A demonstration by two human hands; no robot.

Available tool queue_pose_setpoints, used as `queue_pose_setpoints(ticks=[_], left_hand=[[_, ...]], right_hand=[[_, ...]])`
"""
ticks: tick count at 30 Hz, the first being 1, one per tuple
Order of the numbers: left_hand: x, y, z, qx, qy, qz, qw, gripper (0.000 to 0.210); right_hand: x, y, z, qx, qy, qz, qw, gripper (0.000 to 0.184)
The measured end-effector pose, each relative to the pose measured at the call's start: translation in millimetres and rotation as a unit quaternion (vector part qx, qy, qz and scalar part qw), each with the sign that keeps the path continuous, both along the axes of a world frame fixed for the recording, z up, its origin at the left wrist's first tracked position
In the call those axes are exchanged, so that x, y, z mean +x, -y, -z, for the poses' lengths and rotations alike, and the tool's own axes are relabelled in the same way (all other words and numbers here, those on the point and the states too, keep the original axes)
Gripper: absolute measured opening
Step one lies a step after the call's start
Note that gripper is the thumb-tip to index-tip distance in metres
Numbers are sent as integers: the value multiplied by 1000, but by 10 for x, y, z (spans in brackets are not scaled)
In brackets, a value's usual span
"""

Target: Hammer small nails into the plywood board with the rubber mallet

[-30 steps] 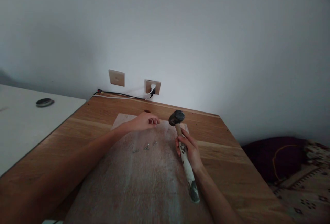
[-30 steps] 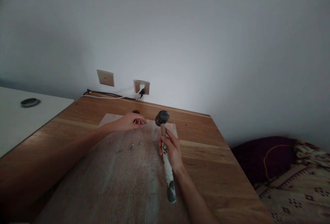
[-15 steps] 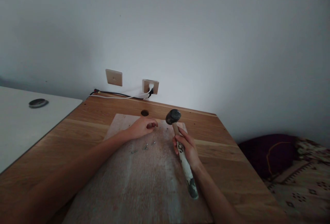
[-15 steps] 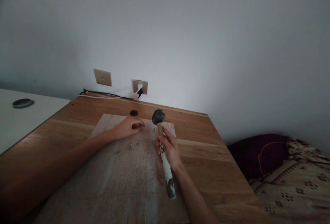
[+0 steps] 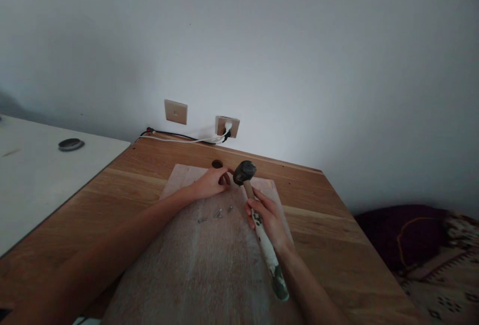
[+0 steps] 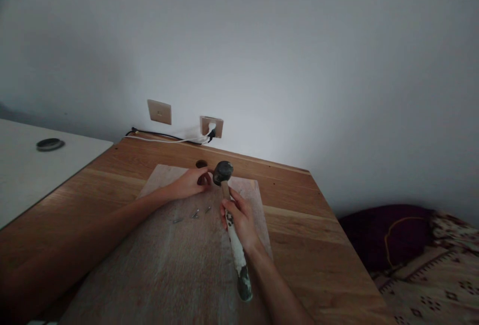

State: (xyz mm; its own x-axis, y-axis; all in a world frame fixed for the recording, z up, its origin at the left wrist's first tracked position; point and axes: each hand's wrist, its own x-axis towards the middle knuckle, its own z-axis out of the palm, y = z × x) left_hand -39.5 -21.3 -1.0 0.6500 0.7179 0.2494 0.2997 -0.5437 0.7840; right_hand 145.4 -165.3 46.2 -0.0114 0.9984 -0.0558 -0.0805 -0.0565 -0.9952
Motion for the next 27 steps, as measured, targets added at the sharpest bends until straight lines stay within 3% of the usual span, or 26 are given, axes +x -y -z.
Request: queue_pose_setpoints(ticks=[7,18,27], left_hand=[[2,-8,10,-5,17,19,1000,37],[12,-4,-8,22,26,10,999,33],[27,20,-40,-20,34,3,999,31]], right_hand=[[-18,-2,47,-10,4,-15,1000,44],[-17,-38,109,-14,18,-29,999,49],[11,-47,149,-19,25,-33,999,54]])
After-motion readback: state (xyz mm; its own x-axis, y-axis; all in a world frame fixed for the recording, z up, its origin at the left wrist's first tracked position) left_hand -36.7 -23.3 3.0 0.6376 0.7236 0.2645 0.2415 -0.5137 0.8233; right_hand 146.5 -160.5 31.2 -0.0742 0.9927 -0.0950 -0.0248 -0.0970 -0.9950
